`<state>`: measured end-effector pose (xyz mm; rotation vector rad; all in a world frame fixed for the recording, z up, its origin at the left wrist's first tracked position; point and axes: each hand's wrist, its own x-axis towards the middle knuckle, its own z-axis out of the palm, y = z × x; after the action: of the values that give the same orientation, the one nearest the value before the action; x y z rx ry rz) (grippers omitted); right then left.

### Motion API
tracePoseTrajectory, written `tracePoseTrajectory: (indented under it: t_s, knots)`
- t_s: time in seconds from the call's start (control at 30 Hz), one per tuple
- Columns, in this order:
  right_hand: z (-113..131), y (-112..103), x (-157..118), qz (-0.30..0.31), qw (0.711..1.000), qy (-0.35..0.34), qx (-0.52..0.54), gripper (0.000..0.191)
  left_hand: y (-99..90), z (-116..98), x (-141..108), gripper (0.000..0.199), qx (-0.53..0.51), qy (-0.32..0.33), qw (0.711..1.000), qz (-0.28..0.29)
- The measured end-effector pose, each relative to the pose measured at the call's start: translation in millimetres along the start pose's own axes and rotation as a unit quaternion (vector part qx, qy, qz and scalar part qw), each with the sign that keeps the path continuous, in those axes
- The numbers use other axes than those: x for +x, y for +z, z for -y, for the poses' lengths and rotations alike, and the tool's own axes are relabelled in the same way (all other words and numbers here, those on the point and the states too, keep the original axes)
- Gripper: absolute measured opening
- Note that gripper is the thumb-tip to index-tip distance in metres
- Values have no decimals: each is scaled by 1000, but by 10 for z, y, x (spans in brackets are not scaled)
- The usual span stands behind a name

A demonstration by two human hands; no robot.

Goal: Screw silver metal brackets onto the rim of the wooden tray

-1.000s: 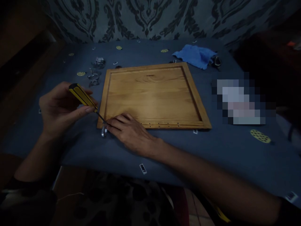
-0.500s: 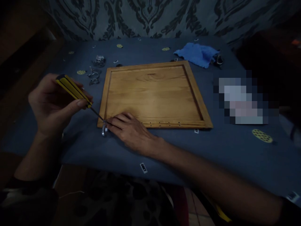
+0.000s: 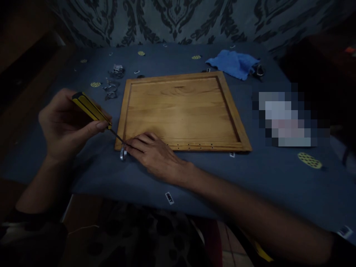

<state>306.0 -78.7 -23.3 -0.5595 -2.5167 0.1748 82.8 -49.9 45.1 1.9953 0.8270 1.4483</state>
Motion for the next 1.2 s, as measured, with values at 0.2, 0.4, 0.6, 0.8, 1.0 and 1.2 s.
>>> tracePoseTrajectory:
  t_s: [0.2,0.4,0.6,0.8,1.0,1.2]
  knots:
    - [4,-23,11,5,1000,-2,-4,41,-7,19,-8,44,-1,-6,1000,24]
    - [16,-25,20,6,1000,3,4,41,-28,2,9,43,-20,-4,999,43]
    - [14,-15,19,0,1000,4,5,41,-78,-75,11,32,-20,-26,996,84]
    - [6,-18,15,-9,1000,-11,-5,38,-96,-82,-12,29,-4,-34,991,127]
    - [11,-22,16,-11,1000,-10,-14,36,-90,-22,8,30,41,2,992,121]
    - [14,-17,21,-12,1000,-4,-17,35,-59,17,34,30,43,41,995,83]
